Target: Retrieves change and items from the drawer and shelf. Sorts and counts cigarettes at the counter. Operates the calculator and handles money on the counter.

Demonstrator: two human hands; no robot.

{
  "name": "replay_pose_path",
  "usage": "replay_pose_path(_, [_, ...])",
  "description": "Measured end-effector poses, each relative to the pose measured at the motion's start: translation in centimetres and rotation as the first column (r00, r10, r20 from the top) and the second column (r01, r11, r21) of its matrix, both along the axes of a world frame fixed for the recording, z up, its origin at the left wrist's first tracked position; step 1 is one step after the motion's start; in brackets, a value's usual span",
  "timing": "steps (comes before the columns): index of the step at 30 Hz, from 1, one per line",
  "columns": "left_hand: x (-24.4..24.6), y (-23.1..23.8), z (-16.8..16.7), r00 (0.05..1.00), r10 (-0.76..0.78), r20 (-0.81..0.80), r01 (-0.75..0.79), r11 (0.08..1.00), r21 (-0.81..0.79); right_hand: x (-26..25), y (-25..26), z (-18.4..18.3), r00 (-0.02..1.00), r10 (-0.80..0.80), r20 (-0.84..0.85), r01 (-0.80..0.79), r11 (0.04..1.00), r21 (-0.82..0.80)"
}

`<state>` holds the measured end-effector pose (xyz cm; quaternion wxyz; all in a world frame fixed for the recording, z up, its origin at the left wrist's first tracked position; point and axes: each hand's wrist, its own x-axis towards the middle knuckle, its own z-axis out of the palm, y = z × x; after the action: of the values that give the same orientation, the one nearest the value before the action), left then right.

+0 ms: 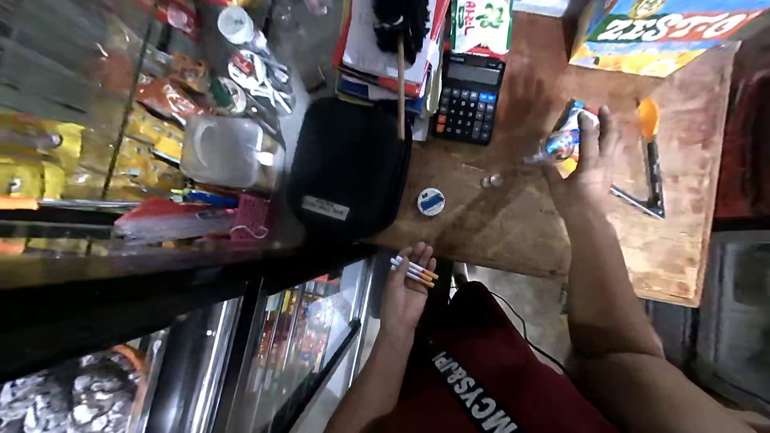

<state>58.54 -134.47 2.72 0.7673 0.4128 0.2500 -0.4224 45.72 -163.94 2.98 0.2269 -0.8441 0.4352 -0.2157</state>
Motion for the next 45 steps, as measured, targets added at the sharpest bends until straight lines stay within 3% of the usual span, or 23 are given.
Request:
replay_pose_path(3, [-0.2,0.0,-0.4,1.000,0.023,-0.015,-0.023,1.000,0.002,4.1,3.0,-0.2,0.972,0.206,0.112,-0.182,0.964,-0.196])
replay_pose_path(5, [-0.3,-0.1,-0.5,1.000,0.017,-0.005,-0.017,1.000,-0.007,8.5,3.5,-1.8,0.941,0.336,0.033,-0.331,0.937,-0.114])
replay_pose_path(8, [-0.4,-0.5,-0.1,1.000,0.011,0.007,-0.011,1.000,-0.003,14.5,2.4,-5.5,0.884,0.434,-0.173,-0.430,0.901,0.059])
replay_pose_path(11, [-0.5,-0.2,-0.3,0.999,0.041,0.001,-0.041,0.999,-0.021,16.6,1.2,-9.4,0.854,0.444,-0.270,-0.462,0.887,-0.002])
replay_pose_path(17, [-0.1,1.2,-1.1,0.995,0.098,-0.023,-0.098,0.995,0.026,12.9,2.4,-8.9,0.823,0.428,-0.372,-0.461,0.887,0.002])
replay_pose_path(20, [0.4,1.3,-1.1,0.993,0.119,-0.018,-0.118,0.993,0.021,10.5,3.1,-8.6,0.865,0.419,-0.275,-0.425,0.904,0.040])
replay_pose_path(23, [0.7,0.9,-1.2,0.994,0.109,-0.005,-0.109,0.994,0.026,10.5,2.1,-8.0,0.959,0.273,-0.074,-0.264,0.958,0.107])
replay_pose_path(26, [0.6,-0.2,-1.3,0.996,0.082,-0.016,-0.081,0.995,0.055,13.2,-0.2,-8.1,0.989,0.056,-0.140,-0.035,0.989,0.143])
replay_pose_path(29, [0.3,-1.5,-1.2,0.999,0.039,-0.015,-0.037,0.996,0.083,16.2,-1.4,-8.7,0.971,-0.026,-0.236,0.064,0.986,0.156])
replay_pose_path(34, [-0.2,-2.5,-0.9,0.998,0.029,-0.048,-0.027,0.999,0.045,17.0,-0.8,-9.5,0.956,-0.052,-0.288,0.070,0.996,0.052])
replay_pose_path(39, [-0.3,-1.8,-1.4,0.997,0.049,-0.058,-0.046,0.998,0.048,13.6,2.8,-8.6,0.957,0.026,-0.288,-0.007,0.998,0.068])
replay_pose_path(45, [0.3,-1.0,-1.6,0.998,0.044,-0.045,-0.041,0.996,0.078,9.9,3.5,-9.5,0.986,0.148,-0.081,-0.143,0.988,0.065])
